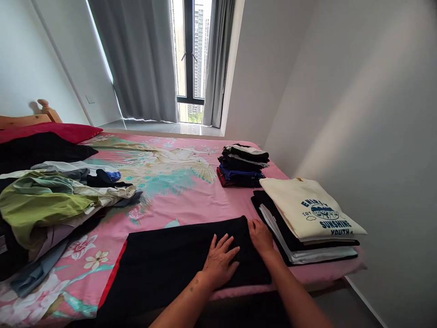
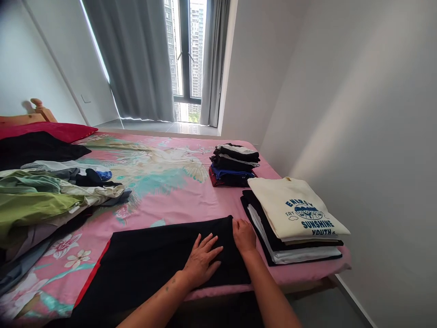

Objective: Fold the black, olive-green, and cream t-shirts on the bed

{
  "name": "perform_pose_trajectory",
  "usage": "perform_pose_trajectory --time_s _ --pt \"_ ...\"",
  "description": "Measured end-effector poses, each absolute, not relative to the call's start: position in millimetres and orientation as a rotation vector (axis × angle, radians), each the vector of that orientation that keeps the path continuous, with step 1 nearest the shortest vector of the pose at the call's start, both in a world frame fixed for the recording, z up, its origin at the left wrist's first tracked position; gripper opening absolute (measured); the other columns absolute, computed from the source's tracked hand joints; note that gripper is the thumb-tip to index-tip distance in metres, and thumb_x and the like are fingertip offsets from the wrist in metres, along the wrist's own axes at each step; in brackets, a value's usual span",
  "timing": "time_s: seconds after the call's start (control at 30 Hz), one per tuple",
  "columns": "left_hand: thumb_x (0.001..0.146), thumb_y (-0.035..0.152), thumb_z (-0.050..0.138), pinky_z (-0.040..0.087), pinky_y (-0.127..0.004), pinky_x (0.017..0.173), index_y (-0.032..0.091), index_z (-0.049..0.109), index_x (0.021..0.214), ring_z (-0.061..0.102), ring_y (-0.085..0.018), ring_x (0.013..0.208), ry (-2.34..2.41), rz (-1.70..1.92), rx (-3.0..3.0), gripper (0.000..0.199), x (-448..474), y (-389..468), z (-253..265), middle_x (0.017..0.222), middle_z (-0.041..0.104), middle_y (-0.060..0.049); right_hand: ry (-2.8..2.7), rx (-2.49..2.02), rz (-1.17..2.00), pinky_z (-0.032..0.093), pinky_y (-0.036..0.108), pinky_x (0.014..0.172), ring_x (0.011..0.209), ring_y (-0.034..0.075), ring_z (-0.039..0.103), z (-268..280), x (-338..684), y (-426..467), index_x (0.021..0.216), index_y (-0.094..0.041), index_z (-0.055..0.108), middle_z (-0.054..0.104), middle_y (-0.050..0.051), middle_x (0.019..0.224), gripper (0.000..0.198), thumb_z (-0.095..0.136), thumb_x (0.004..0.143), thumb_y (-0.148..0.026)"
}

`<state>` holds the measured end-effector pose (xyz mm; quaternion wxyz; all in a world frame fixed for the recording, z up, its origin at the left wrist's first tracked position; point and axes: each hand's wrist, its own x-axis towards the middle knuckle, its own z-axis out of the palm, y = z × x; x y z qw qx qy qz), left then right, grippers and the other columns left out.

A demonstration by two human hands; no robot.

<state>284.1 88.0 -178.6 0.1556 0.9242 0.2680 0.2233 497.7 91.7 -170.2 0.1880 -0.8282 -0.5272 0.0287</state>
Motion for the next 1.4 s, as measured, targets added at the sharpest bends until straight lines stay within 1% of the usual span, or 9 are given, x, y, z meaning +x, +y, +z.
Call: perform_pose_trajectory --time_s 0.23,0.5,0.6,0.7,0.83,0.93,1.03,1.2,1.4 --pt "0.092 0.023 0.034 0.028 -0.046 0.111 0.019 0.054 0.123 0.041 -0.019 0.129 1.051 0.895 2.547 0.037 277 114 -169 0.131 0.055 -0.008 -1.349 -2.435 0.306 0.039 0.031 0.063 0.077 0.024 0.062 -166 491 117 0.080 -0.022 0.066 0.068 0.009 0.079 0.057 0.029 0.085 -0.066" --pt "0.090 0.036 0.040 0.022 -0.051 0.111 0.019 0.044 0.133 0.032 -0.023 0.134 1.313 0.607 2.599 0.047 264 131 -200 0.140 0.044 -0.008 -1.239 -2.442 0.386 0.040 0.028 0.060 0.073 0.021 0.062 -179 496 118 0.079 -0.020 0.065 0.067 0.007 0.077 0.039 0.037 0.087 -0.047" --pt "0.089 0.040 0.039 0.021 -0.052 0.111 0.019 0.045 0.133 0.031 -0.024 0.135 1.316 0.603 2.623 0.048 263 129 -203 0.141 0.043 -0.008 -1.201 -2.417 0.329 0.043 0.029 0.065 0.083 0.022 0.062 -170 489 114 0.101 -0.019 0.062 0.067 0.008 0.092 0.037 0.034 0.089 -0.039" --pt "0.089 0.040 0.040 0.021 -0.052 0.111 0.021 0.046 0.132 0.030 -0.024 0.135 1.313 0.596 2.637 0.048 264 128 -202 0.142 0.043 -0.008 -1.309 -2.262 0.167 0.041 0.028 0.085 0.106 0.018 0.055 -161 467 111 0.119 -0.018 0.052 0.060 0.009 0.116 0.040 0.025 0.092 -0.032" --pt "0.089 0.039 0.040 0.021 -0.053 0.111 0.021 0.047 0.132 0.030 -0.024 0.135 1.323 0.603 2.642 0.047 264 128 -201 0.142 0.042 -0.008 -1.789 -2.048 0.115 0.018 0.038 0.110 0.127 0.018 0.037 -172 442 108 0.129 -0.017 0.047 0.049 0.008 0.133 0.045 0.026 0.094 -0.035" --pt "0.088 0.039 0.041 0.022 -0.052 0.111 0.021 0.048 0.131 0.031 -0.024 0.135 1.320 0.612 2.640 0.047 263 126 -201 0.141 0.043 -0.008 -1.720 -2.355 0.190 0.008 0.053 0.109 0.136 0.025 0.020 -187 440 109 0.139 -0.012 0.034 0.031 0.011 0.146 0.054 0.027 0.093 -0.039" --pt "0.088 0.038 0.042 0.021 -0.053 0.111 0.021 0.047 0.131 0.031 -0.024 0.135 1.308 0.622 2.630 0.047 263 126 -200 0.141 0.043 -0.009 -1.560 -2.514 0.099 0.007 0.056 0.108 0.138 0.026 0.012 -185 442 110 0.142 -0.009 0.028 0.022 0.012 0.149 0.056 0.023 0.094 -0.038" --pt "0.086 0.038 0.046 0.019 -0.055 0.111 0.020 0.047 0.132 0.030 -0.026 0.135 1.284 0.629 2.557 0.049 262 124 -197 0.141 0.043 -0.012 -1.788 -2.314 0.077 0.012 0.048 0.110 0.139 0.021 0.011 -177 426 102 0.142 -0.022 0.030 0.025 0.003 0.149 0.053 0.022 0.094 -0.043" --pt "0.084 0.043 0.049 0.018 -0.054 0.111 0.023 0.050 0.130 0.030 -0.026 0.135 1.187 0.575 2.427 0.050 249 115 -183 0.141 0.044 -0.009 -1.885 -2.392 0.052 0.007 0.054 0.109 0.139 0.027 0.010 -217 419 88 0.144 -0.024 0.024 0.017 0.006 0.151 0.070 0.030 0.086 -0.063"
